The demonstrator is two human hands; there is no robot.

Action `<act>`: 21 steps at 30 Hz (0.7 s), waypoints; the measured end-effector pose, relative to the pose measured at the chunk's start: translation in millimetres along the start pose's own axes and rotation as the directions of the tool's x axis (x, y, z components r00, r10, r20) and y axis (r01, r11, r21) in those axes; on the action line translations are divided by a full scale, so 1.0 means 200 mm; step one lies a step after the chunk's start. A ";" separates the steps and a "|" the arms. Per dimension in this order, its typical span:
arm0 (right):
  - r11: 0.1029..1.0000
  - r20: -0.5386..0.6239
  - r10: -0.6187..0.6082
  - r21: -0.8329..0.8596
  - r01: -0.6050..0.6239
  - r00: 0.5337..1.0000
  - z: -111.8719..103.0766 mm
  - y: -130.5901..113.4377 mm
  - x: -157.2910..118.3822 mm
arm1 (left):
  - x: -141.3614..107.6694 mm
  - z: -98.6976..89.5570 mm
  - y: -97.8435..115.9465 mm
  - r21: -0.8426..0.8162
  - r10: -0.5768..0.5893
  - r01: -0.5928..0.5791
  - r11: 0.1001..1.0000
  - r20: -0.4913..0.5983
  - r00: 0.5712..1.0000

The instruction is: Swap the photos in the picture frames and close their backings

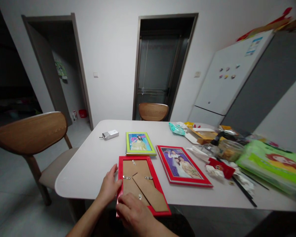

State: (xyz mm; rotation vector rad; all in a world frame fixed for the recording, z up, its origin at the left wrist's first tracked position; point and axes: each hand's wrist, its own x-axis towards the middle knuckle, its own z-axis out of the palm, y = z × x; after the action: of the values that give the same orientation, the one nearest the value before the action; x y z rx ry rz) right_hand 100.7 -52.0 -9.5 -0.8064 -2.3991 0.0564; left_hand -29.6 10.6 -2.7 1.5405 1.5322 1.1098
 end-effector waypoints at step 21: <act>0.801 0.020 0.584 -0.178 -0.572 0.812 -0.27 0.49 -0.05 | -0.05 0.02 0.04 0.404 0.203 -0.216 0.889 0.076 0.976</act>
State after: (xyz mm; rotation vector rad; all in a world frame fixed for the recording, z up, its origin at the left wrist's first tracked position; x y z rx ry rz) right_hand 189.5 14.6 8.3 -1.6244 -2.1501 0.1349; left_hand -22.0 1.5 1.5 2.0386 1.6825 0.9053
